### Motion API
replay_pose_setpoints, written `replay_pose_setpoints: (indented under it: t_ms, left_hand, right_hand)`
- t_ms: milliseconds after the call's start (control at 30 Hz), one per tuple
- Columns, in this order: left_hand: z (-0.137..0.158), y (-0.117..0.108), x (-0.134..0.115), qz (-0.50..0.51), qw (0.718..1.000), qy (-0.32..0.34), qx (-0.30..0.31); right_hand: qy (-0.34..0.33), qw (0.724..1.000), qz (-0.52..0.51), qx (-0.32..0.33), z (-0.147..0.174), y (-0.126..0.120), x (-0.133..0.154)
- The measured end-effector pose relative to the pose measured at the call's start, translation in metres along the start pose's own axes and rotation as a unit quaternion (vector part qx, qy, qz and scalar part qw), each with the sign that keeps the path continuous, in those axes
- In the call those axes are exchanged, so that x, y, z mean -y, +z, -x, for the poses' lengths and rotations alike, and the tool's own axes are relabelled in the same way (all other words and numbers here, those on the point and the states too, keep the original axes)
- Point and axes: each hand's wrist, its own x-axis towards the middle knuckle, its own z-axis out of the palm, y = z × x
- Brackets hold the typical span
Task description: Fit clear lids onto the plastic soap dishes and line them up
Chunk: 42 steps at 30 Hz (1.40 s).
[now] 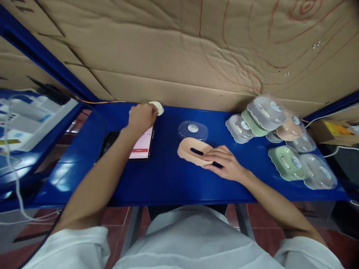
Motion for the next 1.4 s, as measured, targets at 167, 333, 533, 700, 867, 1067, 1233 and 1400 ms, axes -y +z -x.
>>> replay_pose_setpoints:
  t_ms: [167,333,533,700,867,1067,1233,1400]
  left_hand:
    - [0.043,0.016,-0.046,-0.012,0.982,0.186,-0.022]
    - [0.106,0.030,-0.076,-0.004,0.926,0.377,-0.032]
    - [0.123,0.028,-0.055,0.040,0.860,0.498,-0.106]
    - [0.106,0.029,-0.027,0.082,0.882,0.461,-0.060]
    - [0.102,0.030,-0.025,0.110,0.887,0.449,-0.016]
    - [0.103,0.032,-0.022,0.158,0.886,0.437,-0.019]
    - [0.101,0.032,-0.019,0.184,0.876,0.446,-0.021]
    - [0.101,0.032,-0.026,0.132,0.879,0.457,-0.031]
  right_hand:
    - [0.108,0.985,0.074,-0.109,0.002,-0.013,-0.013]
    - [0.172,0.970,0.084,-0.149,0.003,-0.012,-0.020]
    - [0.120,0.987,0.103,-0.032,0.003,-0.002,-0.018]
    - [0.024,0.990,0.131,0.046,-0.002,0.010,-0.007]
    - [0.004,0.984,0.159,0.082,-0.004,0.016,-0.005]
    - [0.011,0.988,0.113,0.104,-0.005,0.008,-0.018]
    - [-0.019,0.982,0.145,0.115,-0.010,0.004,-0.015]
    - [-0.029,0.982,0.142,0.120,-0.023,-0.005,-0.028]
